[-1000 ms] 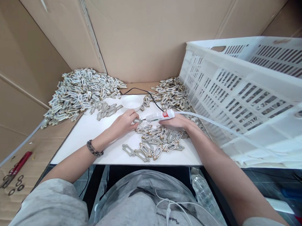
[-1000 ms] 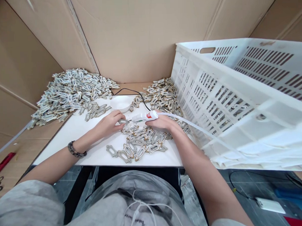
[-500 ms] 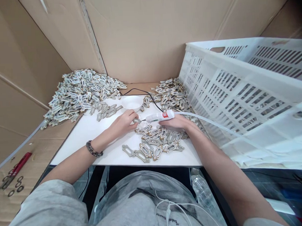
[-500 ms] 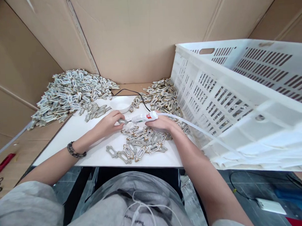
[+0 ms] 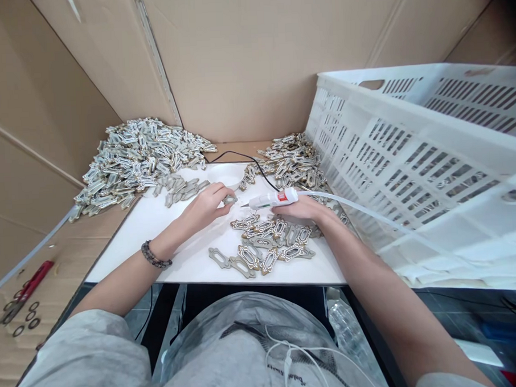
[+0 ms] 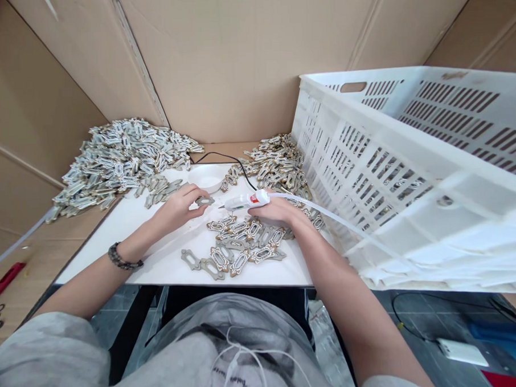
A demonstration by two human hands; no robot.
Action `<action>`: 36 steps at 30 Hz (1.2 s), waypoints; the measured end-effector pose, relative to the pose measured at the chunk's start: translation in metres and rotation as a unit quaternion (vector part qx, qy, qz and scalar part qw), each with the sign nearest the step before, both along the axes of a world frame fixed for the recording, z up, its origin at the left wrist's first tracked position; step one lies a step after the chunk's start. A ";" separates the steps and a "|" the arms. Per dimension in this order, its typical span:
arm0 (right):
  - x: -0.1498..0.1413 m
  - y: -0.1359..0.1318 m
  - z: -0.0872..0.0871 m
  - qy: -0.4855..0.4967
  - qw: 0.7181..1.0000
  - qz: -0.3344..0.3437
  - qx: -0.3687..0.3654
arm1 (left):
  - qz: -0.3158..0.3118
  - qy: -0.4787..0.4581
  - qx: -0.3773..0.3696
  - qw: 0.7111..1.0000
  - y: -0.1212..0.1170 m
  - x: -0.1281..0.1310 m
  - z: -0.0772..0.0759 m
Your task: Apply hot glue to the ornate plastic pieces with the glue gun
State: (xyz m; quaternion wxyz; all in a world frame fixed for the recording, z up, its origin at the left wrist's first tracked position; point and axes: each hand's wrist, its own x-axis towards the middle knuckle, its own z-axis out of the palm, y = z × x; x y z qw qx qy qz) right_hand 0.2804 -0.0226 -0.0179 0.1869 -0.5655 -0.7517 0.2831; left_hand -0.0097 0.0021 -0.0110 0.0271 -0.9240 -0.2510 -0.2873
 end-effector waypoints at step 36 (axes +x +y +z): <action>-0.003 -0.003 0.006 -0.024 1.000 0.004 0.003 | 0.012 -0.062 -0.247 0.967 0.010 0.000 -0.007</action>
